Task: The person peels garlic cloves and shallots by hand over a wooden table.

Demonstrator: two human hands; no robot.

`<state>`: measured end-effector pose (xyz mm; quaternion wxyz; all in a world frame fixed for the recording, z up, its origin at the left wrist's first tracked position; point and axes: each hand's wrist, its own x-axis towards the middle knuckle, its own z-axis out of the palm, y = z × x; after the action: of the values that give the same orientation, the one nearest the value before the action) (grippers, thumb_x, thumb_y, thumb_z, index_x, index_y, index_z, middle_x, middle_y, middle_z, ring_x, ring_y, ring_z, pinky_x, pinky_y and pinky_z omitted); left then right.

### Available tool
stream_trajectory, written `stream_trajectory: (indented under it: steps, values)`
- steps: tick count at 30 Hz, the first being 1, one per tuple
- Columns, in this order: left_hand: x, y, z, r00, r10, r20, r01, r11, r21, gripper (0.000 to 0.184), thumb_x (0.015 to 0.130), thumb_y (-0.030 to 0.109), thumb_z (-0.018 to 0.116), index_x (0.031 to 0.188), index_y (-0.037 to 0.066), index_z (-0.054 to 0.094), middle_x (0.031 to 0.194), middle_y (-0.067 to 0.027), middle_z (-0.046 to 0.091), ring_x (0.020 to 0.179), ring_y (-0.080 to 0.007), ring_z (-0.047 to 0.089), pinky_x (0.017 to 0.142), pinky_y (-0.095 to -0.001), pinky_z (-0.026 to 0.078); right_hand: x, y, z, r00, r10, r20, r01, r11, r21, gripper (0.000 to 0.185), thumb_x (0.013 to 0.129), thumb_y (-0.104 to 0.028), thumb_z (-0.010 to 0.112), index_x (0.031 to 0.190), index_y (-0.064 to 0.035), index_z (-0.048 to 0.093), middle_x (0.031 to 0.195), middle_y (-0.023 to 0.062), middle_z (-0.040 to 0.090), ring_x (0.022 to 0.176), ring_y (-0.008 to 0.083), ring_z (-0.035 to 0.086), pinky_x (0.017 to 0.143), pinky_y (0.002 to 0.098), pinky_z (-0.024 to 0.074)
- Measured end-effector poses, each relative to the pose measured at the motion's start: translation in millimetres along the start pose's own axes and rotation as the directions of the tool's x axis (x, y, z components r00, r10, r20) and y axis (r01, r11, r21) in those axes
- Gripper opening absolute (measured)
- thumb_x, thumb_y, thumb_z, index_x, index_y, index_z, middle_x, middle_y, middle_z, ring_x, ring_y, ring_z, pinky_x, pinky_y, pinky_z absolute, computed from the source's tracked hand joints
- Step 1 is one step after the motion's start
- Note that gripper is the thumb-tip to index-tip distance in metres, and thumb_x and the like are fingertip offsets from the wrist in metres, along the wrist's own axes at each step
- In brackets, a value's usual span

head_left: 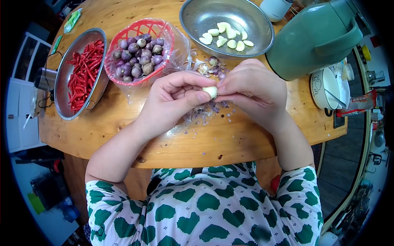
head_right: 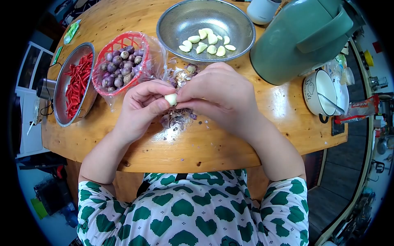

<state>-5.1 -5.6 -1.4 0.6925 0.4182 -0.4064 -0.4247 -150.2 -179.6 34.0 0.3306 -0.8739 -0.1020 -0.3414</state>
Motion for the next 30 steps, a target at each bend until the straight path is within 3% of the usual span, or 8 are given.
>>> stream_trajectory:
  steps: [3, 6, 9, 12, 15, 18, 24, 30]
  values:
    - [0.1, 1.1, -0.2, 1.000, -0.008, 0.012, 0.008, 1.000, -0.001, 0.024, 0.097, 0.000, 0.064, 0.120, -0.002, 0.065, 0.118, -0.0100, 0.068, 0.105, -0.0145, 0.067, 0.092, -0.0284, 0.055, -0.3, 1.7, -2.0, 0.999, -0.029, 0.043, 0.031, 0.998, -0.046, 0.018, 0.074, -0.009, 0.082, 0.089, -0.0107, 0.072, 0.088, 0.0016, 0.072, 0.083, 0.0200, 0.068, 0.078, 0.0329, 0.0501]
    - [-2.6, 5.9, -1.5, 0.984, -0.177, -0.018, 0.175, 0.981, -0.085, 0.026, 0.098, 0.009, 0.064, 0.123, 0.004, 0.062, 0.123, -0.0084, 0.065, 0.111, -0.0147, 0.062, 0.094, -0.0294, 0.051, 2.9, -3.4, -2.9, 0.996, -0.046, 0.071, 0.055, 0.990, -0.133, 0.019, 0.075, -0.007, 0.079, 0.092, -0.0106, 0.071, 0.090, 0.0027, 0.070, 0.085, 0.0221, 0.067, 0.078, 0.0339, 0.0507]
    - [-0.2, 10.4, -2.3, 0.984, -0.180, 0.013, 0.179, 0.964, -0.197, 0.030, 0.098, 0.012, 0.064, 0.127, 0.006, 0.058, 0.124, -0.0082, 0.065, 0.112, -0.0137, 0.062, 0.095, -0.0291, 0.051, 3.4, -4.6, 0.1, 0.997, -0.029, 0.067, 0.038, 0.989, -0.143, 0.019, 0.076, -0.005, 0.077, 0.093, -0.0100, 0.071, 0.091, 0.0038, 0.070, 0.085, 0.0244, 0.067, 0.078, 0.0356, 0.0520]
    - [2.2, 6.0, 2.3, 0.996, -0.086, -0.021, 0.076, 0.949, -0.306, 0.035, 0.097, 0.002, 0.062, 0.132, 0.001, 0.056, 0.125, -0.0095, 0.065, 0.107, -0.0110, 0.063, 0.095, -0.0267, 0.051, -3.5, 1.6, 5.6, 1.000, 0.018, 0.005, -0.017, 0.994, -0.111, 0.019, 0.077, -0.004, 0.076, 0.095, -0.0095, 0.072, 0.092, 0.0049, 0.071, 0.085, 0.0258, 0.068, 0.078, 0.0365, 0.0531]
    - [2.4, 2.4, -6.8, 0.996, -0.087, 0.015, 0.088, 0.955, -0.283, 0.032, 0.097, 0.000, 0.062, 0.129, 0.001, 0.058, 0.129, -0.0093, 0.063, 0.112, -0.0110, 0.061, 0.098, -0.0270, 0.050, -3.8, 4.8, 2.8, 1.000, 0.008, 0.014, -0.005, 0.984, -0.178, 0.018, 0.078, -0.004, 0.076, 0.095, -0.0093, 0.072, 0.091, 0.0055, 0.072, 0.084, 0.0259, 0.069, 0.077, 0.0362, 0.0534]
    - [0.8, 4.2, -3.9, 0.992, -0.115, -0.059, 0.103, 0.978, -0.184, 0.031, 0.093, 0.011, 0.070, 0.123, 0.006, 0.060, 0.130, -0.0100, 0.061, 0.116, -0.0135, 0.059, 0.099, -0.0303, 0.050, -2.3, 1.4, -0.5, 1.000, 0.000, 0.017, 0.003, 0.978, -0.207, 0.018, 0.077, -0.007, 0.078, 0.095, -0.0103, 0.074, 0.089, 0.0042, 0.073, 0.083, 0.0231, 0.070, 0.074, 0.0344, 0.0525]
    - [1.1, 7.4, 0.6, 0.986, -0.164, -0.043, 0.157, 0.978, -0.136, 0.028, 0.090, 0.002, 0.073, 0.116, 0.002, 0.062, 0.120, -0.0075, 0.065, 0.108, -0.0137, 0.063, 0.096, -0.0282, 0.051, -0.3, -5.2, -1.0, 0.998, -0.048, -0.045, 0.040, 0.986, -0.161, 0.017, 0.075, -0.012, 0.082, 0.091, -0.0131, 0.075, 0.089, 0.0000, 0.073, 0.080, 0.0174, 0.069, 0.070, 0.0312, 0.0496]
    - [-0.7, 2.6, 0.4, 0.992, -0.117, -0.039, 0.111, 0.985, -0.130, 0.026, 0.090, 0.003, 0.074, 0.114, 0.002, 0.064, 0.114, -0.0067, 0.067, 0.104, -0.0129, 0.065, 0.094, -0.0273, 0.052, -1.8, -2.8, 2.0, 0.993, -0.115, -0.020, 0.111, 0.982, -0.154, 0.016, 0.075, -0.011, 0.082, 0.090, -0.0120, 0.075, 0.088, 0.0001, 0.073, 0.080, 0.0169, 0.069, 0.069, 0.0310, 0.0496]
